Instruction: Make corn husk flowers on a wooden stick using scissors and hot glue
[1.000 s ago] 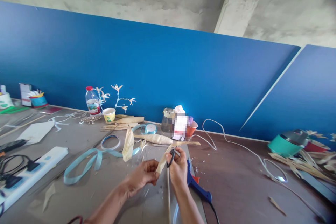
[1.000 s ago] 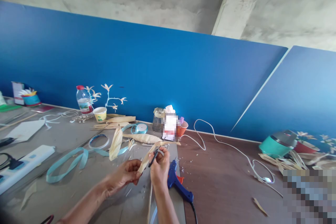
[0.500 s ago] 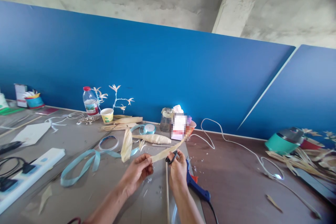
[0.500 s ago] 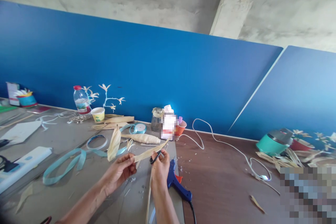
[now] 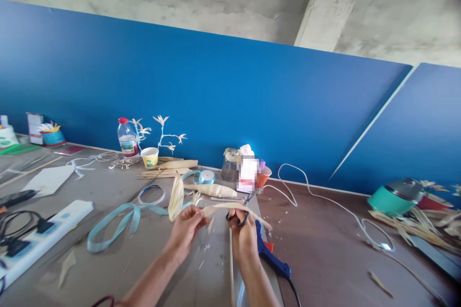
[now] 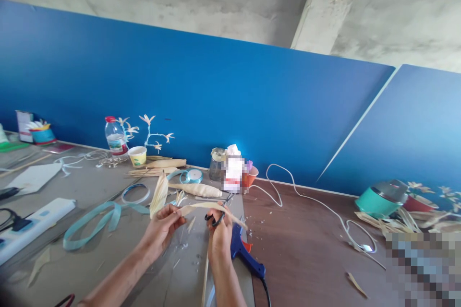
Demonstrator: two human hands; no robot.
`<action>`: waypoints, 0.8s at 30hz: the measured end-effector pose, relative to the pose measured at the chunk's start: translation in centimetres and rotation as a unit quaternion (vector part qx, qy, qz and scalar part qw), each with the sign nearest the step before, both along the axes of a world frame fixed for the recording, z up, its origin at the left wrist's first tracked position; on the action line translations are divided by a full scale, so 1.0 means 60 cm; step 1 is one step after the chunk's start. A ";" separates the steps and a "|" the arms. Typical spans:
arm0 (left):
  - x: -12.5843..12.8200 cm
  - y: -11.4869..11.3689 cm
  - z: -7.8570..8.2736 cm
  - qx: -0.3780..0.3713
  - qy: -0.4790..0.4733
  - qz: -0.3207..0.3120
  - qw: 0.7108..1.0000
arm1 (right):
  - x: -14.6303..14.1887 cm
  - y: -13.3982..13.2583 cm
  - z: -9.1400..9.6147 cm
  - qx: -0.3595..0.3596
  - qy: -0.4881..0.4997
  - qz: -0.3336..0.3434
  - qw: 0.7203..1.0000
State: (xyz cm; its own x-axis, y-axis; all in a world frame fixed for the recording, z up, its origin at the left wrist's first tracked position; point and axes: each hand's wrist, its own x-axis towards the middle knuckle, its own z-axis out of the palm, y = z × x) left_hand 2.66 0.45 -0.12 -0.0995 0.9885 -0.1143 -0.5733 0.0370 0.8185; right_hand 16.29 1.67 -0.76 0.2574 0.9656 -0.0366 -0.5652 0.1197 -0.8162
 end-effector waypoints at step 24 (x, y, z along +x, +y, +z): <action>-0.033 0.024 -0.004 -0.027 -0.169 0.073 0.982 | -0.032 -0.045 -0.007 0.065 -0.457 0.188 0.867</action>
